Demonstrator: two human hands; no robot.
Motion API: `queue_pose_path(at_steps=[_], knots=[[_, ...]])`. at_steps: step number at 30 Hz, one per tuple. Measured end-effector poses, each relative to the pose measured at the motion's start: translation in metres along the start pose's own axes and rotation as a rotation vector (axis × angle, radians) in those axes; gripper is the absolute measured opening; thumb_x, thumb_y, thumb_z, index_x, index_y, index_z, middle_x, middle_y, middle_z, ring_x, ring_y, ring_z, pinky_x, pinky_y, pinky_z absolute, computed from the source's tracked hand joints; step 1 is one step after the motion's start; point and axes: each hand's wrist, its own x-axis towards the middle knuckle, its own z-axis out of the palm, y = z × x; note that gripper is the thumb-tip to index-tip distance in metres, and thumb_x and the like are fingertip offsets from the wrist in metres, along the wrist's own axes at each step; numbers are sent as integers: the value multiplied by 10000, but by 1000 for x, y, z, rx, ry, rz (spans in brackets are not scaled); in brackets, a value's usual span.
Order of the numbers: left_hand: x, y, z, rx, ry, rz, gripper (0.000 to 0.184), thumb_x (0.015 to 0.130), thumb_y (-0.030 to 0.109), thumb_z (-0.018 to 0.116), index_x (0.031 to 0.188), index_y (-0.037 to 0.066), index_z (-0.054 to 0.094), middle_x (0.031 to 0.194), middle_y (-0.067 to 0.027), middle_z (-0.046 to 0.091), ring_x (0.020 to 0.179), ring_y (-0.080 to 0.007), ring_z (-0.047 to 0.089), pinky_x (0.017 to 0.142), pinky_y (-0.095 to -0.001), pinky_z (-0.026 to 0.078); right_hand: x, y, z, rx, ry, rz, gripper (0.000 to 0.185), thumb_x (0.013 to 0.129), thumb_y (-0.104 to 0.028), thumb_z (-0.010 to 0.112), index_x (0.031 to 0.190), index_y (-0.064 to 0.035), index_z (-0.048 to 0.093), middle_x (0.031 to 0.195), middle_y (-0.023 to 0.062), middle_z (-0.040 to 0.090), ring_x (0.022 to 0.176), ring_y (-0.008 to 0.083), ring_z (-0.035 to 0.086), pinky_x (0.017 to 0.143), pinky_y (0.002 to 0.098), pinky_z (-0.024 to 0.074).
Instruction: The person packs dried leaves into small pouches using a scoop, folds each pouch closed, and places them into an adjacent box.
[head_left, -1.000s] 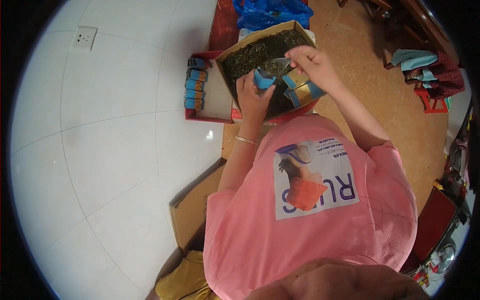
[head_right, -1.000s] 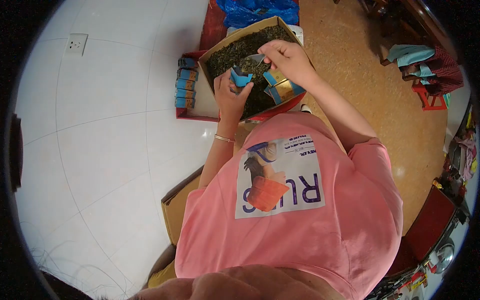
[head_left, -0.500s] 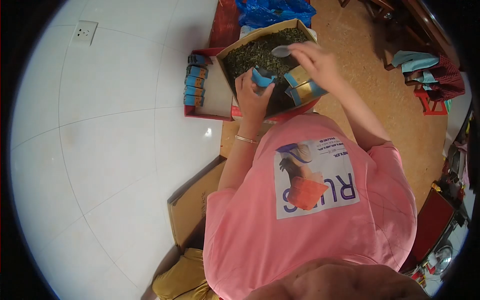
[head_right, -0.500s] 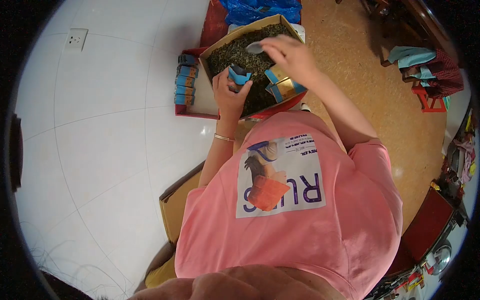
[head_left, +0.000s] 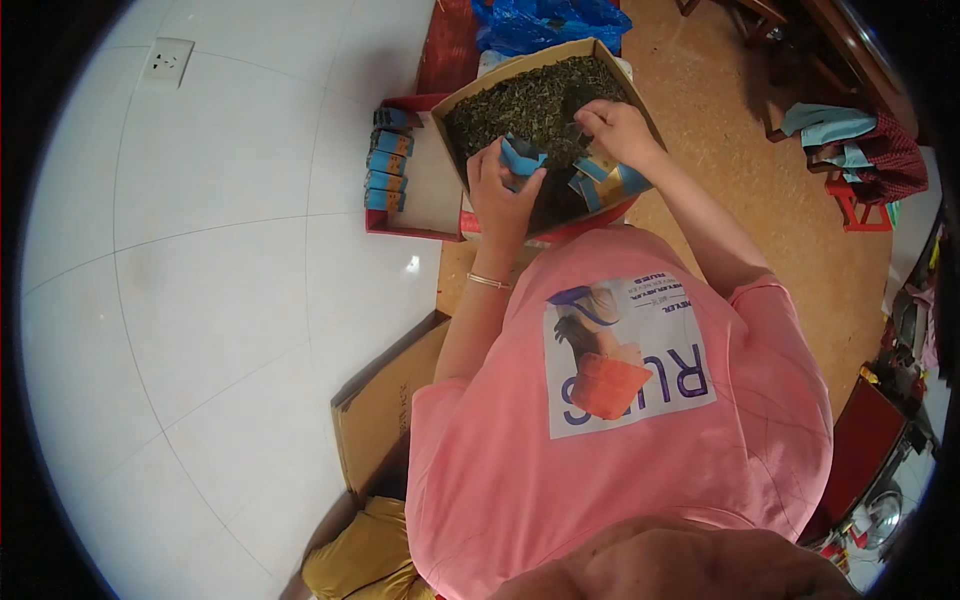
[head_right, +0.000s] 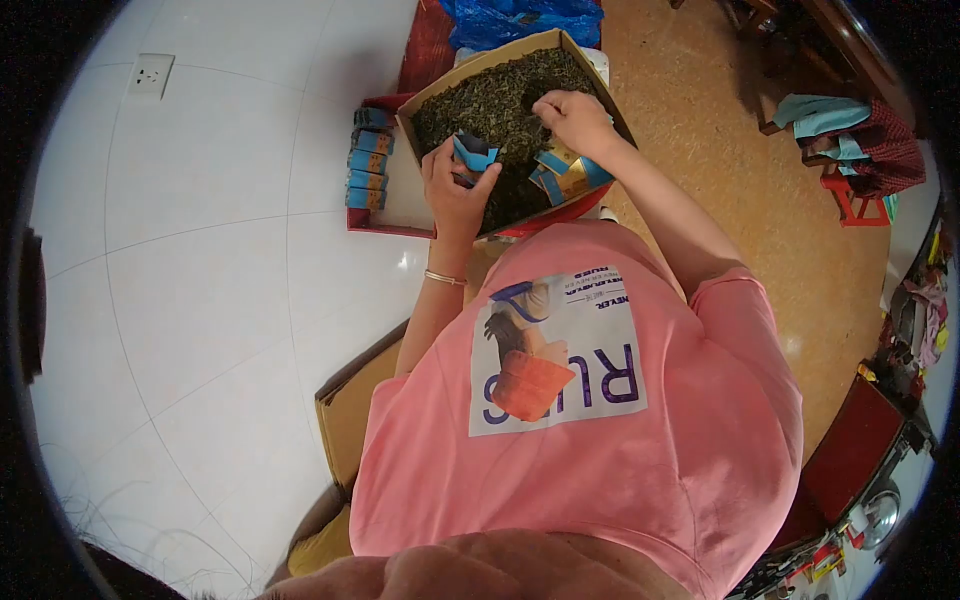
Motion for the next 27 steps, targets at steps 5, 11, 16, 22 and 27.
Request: queue_pose_path(at_steps=[5, 11, 16, 22, 27], knots=[[0, 0, 1, -42, -13, -51, 721, 673, 162, 923, 1293, 7, 590, 1147, -142, 580, 893, -254, 595, 774, -359, 529, 7, 8, 1, 474, -76, 183, 254, 1020, -234, 598, 1062, -23, 732, 814, 53, 698, 676, 104, 642, 658, 283, 539], [0, 3, 0, -20, -61, -87, 711, 691, 111, 884, 1332, 29, 587, 1215, -130, 531, 912, -231, 592, 811, -332, 540, -2, -23, -29, 685, -39, 98, 250, 1035, -214, 591, 1071, -2, 719, 801, 14, 661, 656, 71, 582, 619, 232, 505], [2, 4, 2, -25, -51, -55, 708, 690, 106, 884, 1329, 29, 589, 1198, -122, 529, 893, -225, 580, 806, -329, 537, -16, -51, -30, 646, -41, -2, 242, 1034, -217, 590, 1091, -23, 724, 801, 6, 664, 675, 74, 596, 633, 236, 507], [2, 6, 2, -33, -56, -56, 706, 690, 109, 884, 1328, 28, 591, 1191, -118, 528, 875, -218, 569, 792, -325, 536, -36, -73, -24, 153, 118, -406, 187, 987, -176, 650, 1082, -28, 714, 914, 56, 693, 774, 196, 674, 695, 288, 546], [-1, 5, 2, -36, -53, -67, 712, 693, 122, 884, 1333, 23, 589, 1192, -120, 528, 874, -218, 575, 795, -328, 537, -46, -82, -26, -242, 116, -833, 185, 912, -146, 702, 1085, -81, 717, 985, 99, 693, 861, 287, 684, 733, 383, 566]])
